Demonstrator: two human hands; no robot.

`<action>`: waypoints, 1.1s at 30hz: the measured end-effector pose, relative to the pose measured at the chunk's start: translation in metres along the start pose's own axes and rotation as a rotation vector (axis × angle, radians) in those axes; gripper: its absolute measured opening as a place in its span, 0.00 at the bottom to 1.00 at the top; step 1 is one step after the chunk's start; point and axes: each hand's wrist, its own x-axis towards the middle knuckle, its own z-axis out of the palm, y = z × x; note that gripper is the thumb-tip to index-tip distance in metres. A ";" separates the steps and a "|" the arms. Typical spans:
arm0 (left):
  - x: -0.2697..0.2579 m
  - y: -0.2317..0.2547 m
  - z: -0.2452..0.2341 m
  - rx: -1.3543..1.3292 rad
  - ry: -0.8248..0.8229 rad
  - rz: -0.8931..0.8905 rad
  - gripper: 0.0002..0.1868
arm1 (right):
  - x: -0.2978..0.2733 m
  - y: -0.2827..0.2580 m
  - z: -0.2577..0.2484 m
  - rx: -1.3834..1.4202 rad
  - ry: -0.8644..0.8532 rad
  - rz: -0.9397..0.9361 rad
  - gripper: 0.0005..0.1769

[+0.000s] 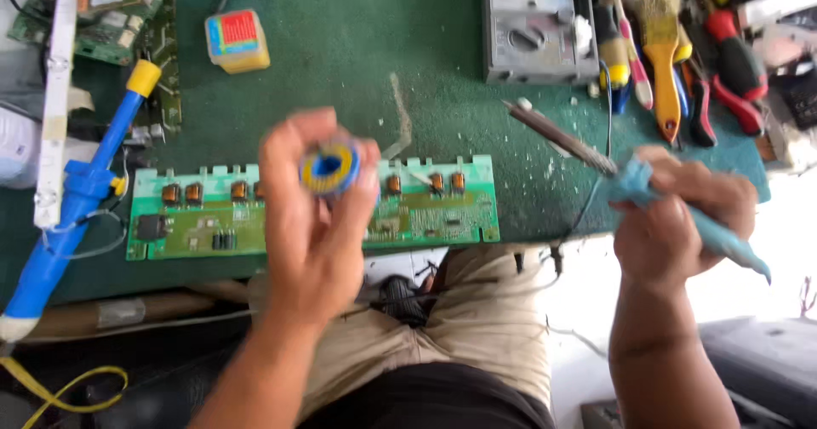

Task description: The person uses a soldering iron and solder wire to work on a green circuit board. They heat various components and apply solder to the board's surface while holding the board with their other hand.

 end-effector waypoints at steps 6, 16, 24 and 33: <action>0.071 -0.019 -0.020 0.869 -0.291 0.305 0.23 | -0.010 0.025 0.001 0.107 0.029 0.127 0.17; 0.082 -0.034 -0.013 1.123 -0.473 0.669 0.15 | -0.018 0.029 -0.008 0.132 0.101 0.221 0.17; 0.064 -0.051 -0.018 1.225 -0.715 0.664 0.03 | -0.020 0.031 -0.010 0.133 0.116 0.223 0.18; 0.065 -0.057 -0.019 1.499 -0.623 0.918 0.09 | -0.021 0.033 -0.010 0.128 0.111 0.226 0.16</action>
